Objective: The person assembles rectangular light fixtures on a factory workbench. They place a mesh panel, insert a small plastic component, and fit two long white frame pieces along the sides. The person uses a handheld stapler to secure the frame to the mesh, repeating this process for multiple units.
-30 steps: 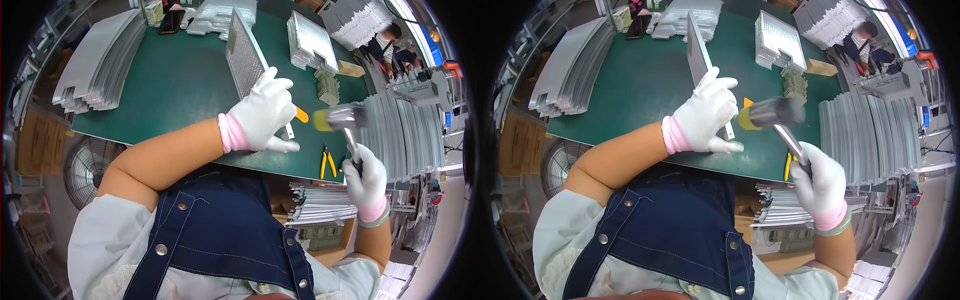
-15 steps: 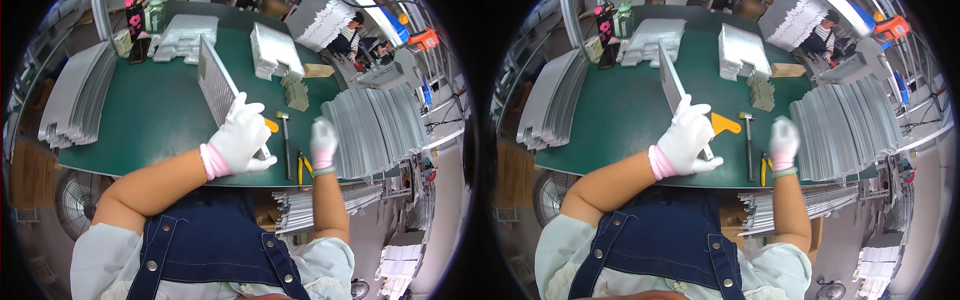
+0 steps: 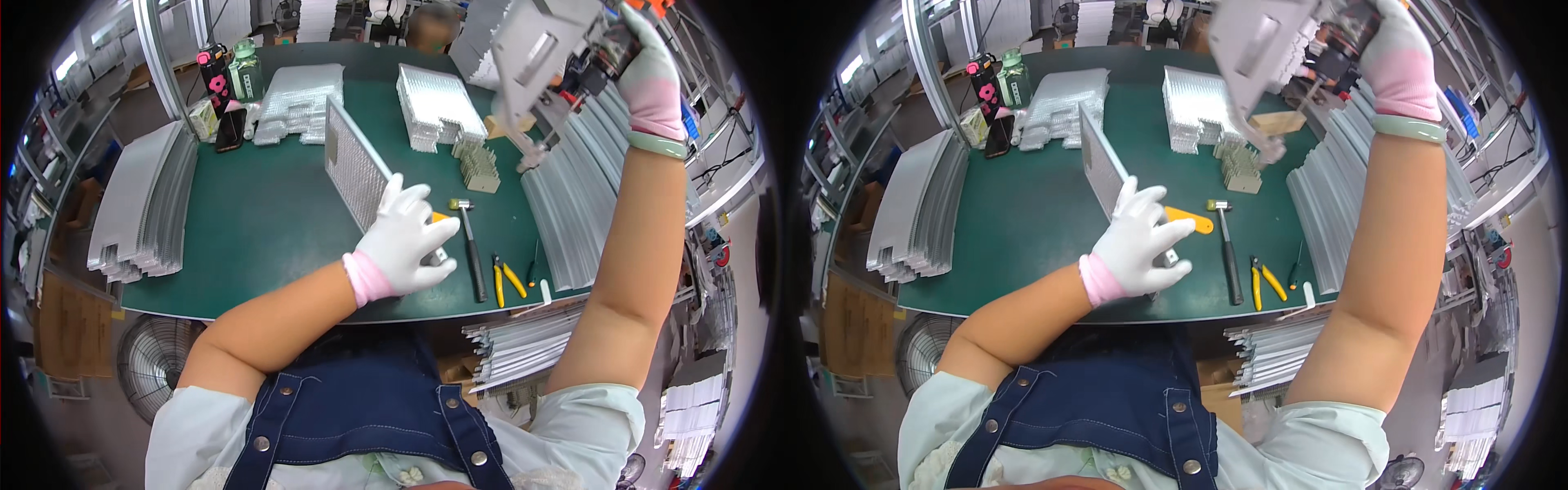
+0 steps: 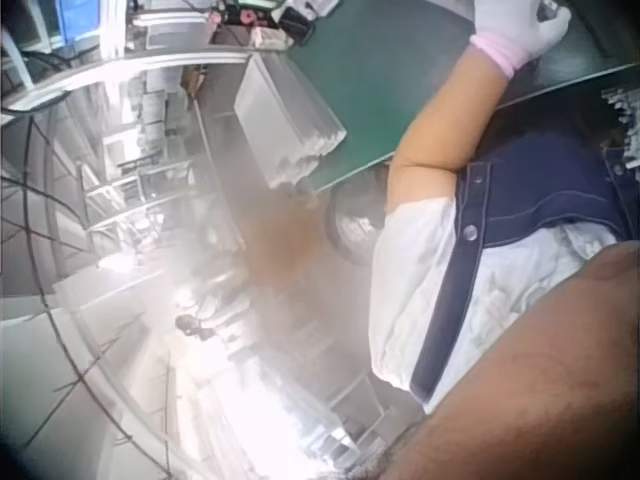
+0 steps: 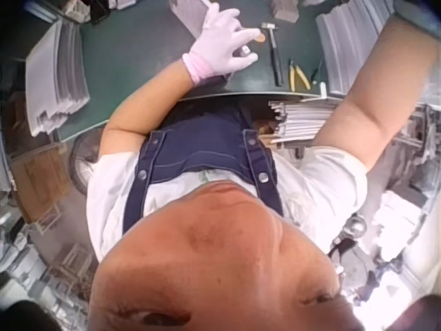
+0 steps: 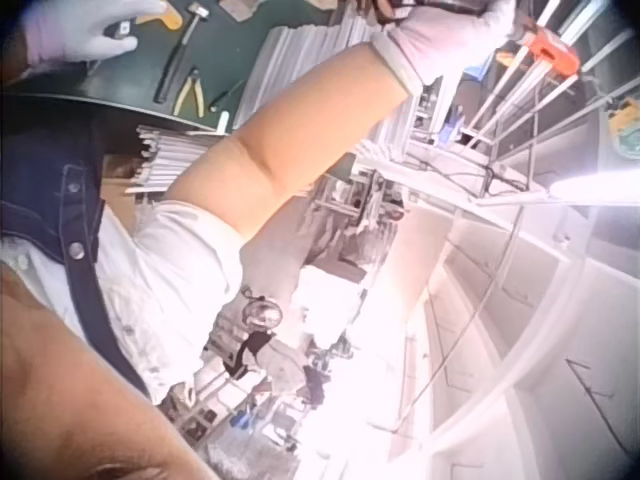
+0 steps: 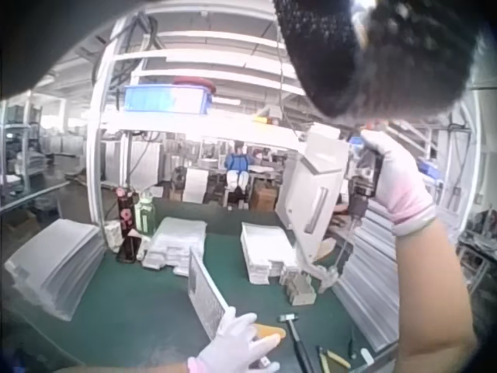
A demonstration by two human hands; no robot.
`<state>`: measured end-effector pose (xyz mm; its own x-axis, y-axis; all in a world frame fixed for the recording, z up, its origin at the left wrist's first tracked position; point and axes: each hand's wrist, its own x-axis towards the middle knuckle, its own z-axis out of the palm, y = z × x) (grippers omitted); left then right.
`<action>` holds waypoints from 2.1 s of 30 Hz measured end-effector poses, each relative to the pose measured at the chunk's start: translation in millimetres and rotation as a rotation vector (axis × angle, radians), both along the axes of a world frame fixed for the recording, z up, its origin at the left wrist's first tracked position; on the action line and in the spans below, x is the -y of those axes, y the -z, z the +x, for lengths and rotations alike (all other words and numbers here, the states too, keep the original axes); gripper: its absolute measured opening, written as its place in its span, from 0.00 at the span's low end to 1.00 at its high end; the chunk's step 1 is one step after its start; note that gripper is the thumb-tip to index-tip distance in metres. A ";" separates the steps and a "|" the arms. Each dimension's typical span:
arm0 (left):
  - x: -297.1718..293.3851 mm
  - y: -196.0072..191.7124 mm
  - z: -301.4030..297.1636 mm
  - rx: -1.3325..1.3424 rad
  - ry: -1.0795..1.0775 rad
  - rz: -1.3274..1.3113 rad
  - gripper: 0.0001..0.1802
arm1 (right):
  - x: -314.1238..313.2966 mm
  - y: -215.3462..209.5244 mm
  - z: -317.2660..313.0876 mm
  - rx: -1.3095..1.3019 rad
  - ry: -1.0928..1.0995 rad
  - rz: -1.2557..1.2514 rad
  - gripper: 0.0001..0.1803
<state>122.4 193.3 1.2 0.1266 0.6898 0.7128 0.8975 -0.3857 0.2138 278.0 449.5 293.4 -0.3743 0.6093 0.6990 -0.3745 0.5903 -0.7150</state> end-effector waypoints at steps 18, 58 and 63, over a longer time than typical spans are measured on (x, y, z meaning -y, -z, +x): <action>-13.9 7.7 5.6 0.084 0.018 0.009 0.19 | 124.2 112.4 9.8 -0.255 0.285 0.197 0.13; -17.9 10.1 4.9 -0.051 -0.047 -0.050 0.26 | 69.0 180.0 -7.5 -0.176 -0.426 -0.229 0.08; -7.9 3.4 5.4 -0.021 -0.032 -0.145 0.27 | 116.2 163.5 -24.7 -0.163 -0.160 -0.077 0.07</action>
